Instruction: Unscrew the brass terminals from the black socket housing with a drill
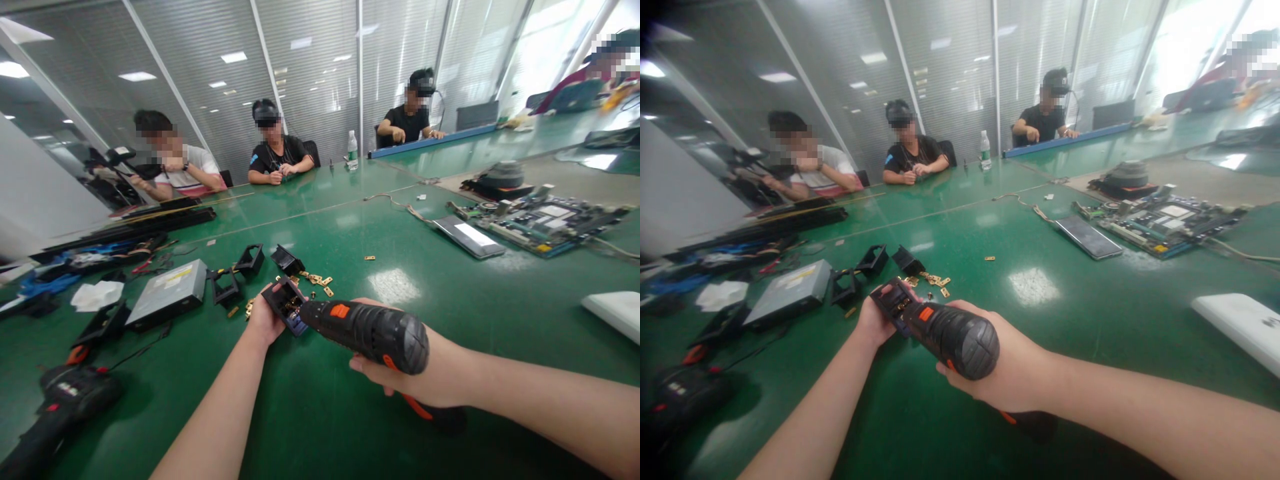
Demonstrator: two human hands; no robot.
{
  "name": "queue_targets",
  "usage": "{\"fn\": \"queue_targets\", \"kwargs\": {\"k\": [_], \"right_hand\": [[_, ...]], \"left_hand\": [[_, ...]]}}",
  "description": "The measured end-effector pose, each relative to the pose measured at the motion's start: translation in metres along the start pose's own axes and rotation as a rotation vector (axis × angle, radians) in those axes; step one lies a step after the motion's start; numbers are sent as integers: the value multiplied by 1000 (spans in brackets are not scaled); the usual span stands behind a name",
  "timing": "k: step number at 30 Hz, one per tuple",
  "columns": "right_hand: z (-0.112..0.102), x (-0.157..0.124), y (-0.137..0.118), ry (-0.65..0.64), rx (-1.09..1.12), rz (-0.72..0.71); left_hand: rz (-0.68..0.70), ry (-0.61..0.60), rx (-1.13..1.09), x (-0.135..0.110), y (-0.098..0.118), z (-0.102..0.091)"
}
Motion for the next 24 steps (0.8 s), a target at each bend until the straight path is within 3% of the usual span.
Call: {"fn": "queue_targets", "kwargs": {"k": [24], "right_hand": [[1,0,0,-14,23,-23]], "left_hand": [[8,-32,54,0,-1,-2]]}}
Point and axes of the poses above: each hand's wrist, its own x-axis towards the middle knuckle, its own z-axis out of the palm, y = z × x, the point moved 3 cm from there along x, towards the middle knuckle, and after that the axes turned 3 degrees about -z, right-handed, at the moved point
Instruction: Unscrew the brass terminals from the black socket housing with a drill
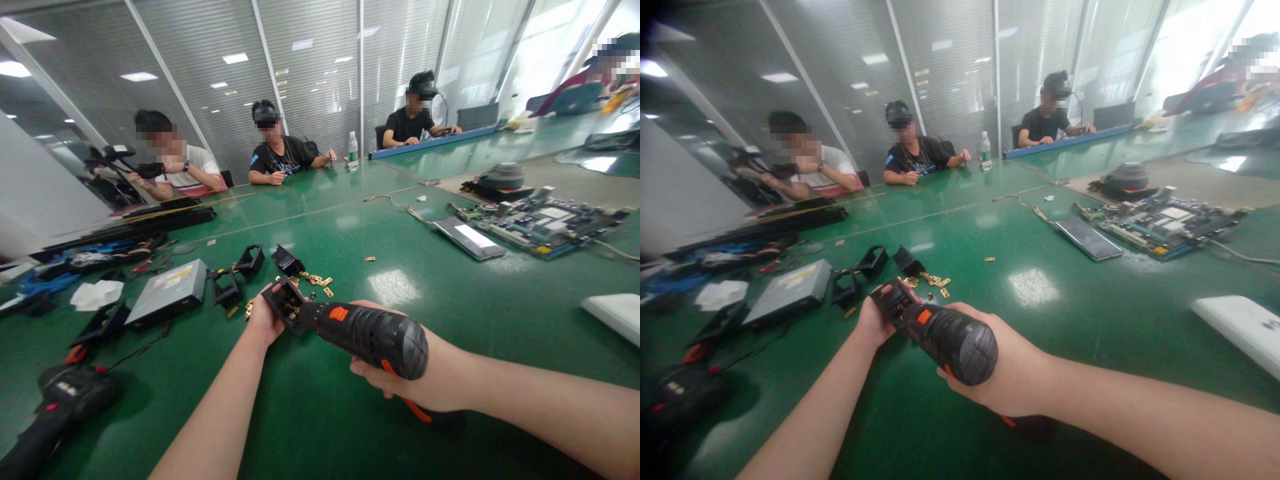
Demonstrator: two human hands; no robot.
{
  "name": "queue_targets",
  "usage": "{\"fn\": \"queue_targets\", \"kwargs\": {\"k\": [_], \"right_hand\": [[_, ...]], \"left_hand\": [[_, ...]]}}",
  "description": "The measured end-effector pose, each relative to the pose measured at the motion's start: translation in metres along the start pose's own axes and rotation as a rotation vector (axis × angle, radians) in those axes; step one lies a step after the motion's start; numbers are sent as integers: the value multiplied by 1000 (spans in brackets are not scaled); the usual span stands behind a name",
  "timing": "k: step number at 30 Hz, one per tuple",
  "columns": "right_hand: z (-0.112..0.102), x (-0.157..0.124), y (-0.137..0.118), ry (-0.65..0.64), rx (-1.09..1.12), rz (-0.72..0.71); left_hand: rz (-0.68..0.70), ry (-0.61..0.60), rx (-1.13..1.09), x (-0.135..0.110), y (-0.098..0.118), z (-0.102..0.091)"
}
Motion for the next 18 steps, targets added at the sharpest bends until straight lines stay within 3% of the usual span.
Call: {"fn": "queue_targets", "kwargs": {"k": [18], "right_hand": [[0,-1,3,12,-7,12]], "left_hand": [[-15,-10,-25,2,-1,-1]]}}
Point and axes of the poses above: each hand's wrist, its own x-axis towards the middle knuckle, its own z-axis out of the palm, y = z × x, the point moved 3 cm from there along x, towards the middle knuckle, and after that the axes turned 3 degrees about -z, right-handed, at the moved point
